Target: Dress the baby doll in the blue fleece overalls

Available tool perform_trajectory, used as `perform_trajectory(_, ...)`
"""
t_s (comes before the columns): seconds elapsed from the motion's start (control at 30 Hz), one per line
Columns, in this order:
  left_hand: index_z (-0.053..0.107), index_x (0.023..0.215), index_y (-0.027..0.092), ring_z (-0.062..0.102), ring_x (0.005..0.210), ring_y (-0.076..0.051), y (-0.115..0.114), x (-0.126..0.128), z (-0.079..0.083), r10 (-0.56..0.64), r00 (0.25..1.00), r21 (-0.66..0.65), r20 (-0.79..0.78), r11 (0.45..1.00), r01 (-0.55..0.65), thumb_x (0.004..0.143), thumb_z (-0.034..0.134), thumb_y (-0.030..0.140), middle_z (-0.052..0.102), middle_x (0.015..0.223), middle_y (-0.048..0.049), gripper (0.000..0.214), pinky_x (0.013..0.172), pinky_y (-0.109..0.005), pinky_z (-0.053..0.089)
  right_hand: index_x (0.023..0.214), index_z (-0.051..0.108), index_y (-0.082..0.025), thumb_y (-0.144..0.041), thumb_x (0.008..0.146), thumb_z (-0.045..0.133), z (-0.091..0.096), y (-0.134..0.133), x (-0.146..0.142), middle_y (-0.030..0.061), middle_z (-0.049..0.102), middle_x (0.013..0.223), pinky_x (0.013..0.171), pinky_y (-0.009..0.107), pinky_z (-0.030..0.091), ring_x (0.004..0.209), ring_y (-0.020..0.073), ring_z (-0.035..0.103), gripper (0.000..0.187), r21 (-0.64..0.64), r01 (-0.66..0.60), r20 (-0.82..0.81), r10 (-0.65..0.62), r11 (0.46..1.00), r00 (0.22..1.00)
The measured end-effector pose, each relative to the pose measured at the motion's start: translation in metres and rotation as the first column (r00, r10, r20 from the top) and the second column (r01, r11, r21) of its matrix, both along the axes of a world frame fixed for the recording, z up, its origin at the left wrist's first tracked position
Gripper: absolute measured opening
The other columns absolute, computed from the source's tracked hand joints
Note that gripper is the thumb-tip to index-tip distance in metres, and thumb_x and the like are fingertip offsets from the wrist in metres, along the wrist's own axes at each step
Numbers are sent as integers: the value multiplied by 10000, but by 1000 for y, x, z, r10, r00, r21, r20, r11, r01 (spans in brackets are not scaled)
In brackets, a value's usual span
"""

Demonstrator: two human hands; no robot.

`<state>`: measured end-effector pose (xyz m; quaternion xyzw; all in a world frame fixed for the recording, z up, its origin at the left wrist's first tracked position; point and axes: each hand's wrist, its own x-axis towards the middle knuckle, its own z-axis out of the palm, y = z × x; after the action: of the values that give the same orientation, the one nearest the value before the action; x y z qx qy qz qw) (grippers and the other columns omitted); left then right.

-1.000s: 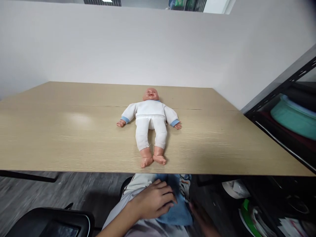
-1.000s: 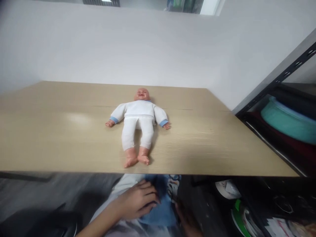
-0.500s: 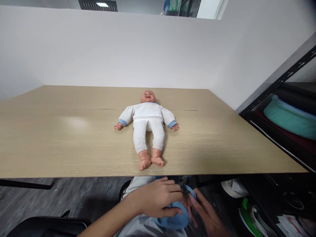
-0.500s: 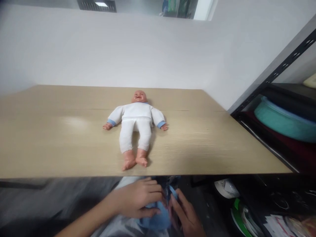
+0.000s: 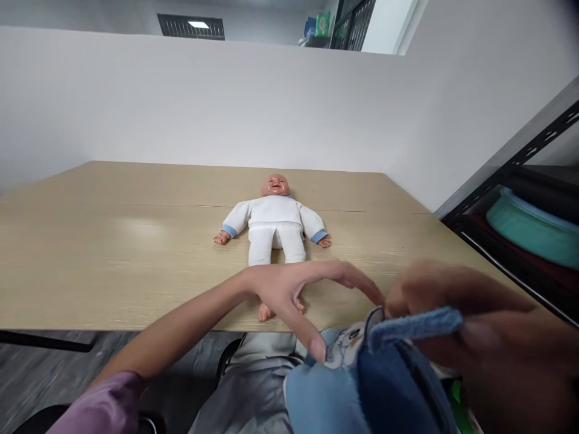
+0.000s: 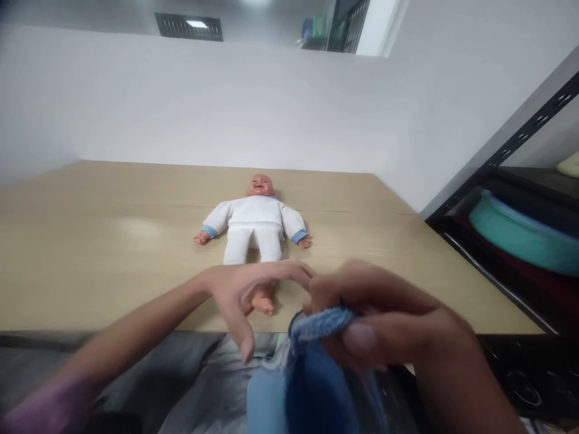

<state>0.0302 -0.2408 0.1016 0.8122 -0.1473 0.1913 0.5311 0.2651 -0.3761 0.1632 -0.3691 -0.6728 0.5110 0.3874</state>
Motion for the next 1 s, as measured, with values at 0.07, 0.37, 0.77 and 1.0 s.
perform_trajectory(0.07, 595, 1490, 271, 549, 1513, -348, 8, 3, 5, 14, 1000, -27, 12, 1000, -13, 893, 856, 521, 605, 1588, -113, 698, 1288, -443, 427, 780, 641, -266, -545, 894, 757, 19, 29, -6, -30, 487, 548, 477, 321, 400, 467, 181, 453, 323, -181, -357, -125, 339, 916, 933)
perform_trajectory(0.37, 660, 1303, 244, 615, 1410, -343, 38, -2, 16, 269, 961, -23, 70, 963, -268, 974, 759, 381, 668, 1457, -127, 370, 1182, -468, 516, 639, 484, -249, -449, 966, 703, 66, 106, -28, -84, 361, 473, 492, 250, 449, 416, 97, 377, 441, -22, -562, -167, 551, 827, 818)
perform_trajectory(0.77, 641, 1187, 217, 641, 849, -149, 70, -63, 44, 702, 699, 67, 134, 698, -713, 1069, 661, 436, 677, 1100, -69, 249, 747, -252, 554, 1163, 742, -205, -391, 824, 937, -2, 186, -5, 7, 749, 1053, 817, 264, 585, 925, 187, 704, 432, 125, -414, 504, 302, 901, 809)
perform_trajectory(1.0, 706, 1088, 181, 615, 665, -144, 98, -89, 43, 526, 807, 84, -269, 847, -524, 909, 844, 520, 669, 805, -5, 407, 576, -237, 533, 1322, 757, -278, -410, 980, 804, -21, 193, -19, 15, 759, 1166, 1039, 341, 579, 1158, 238, 705, 369, 269, -259, 177, 217, 928, 960)
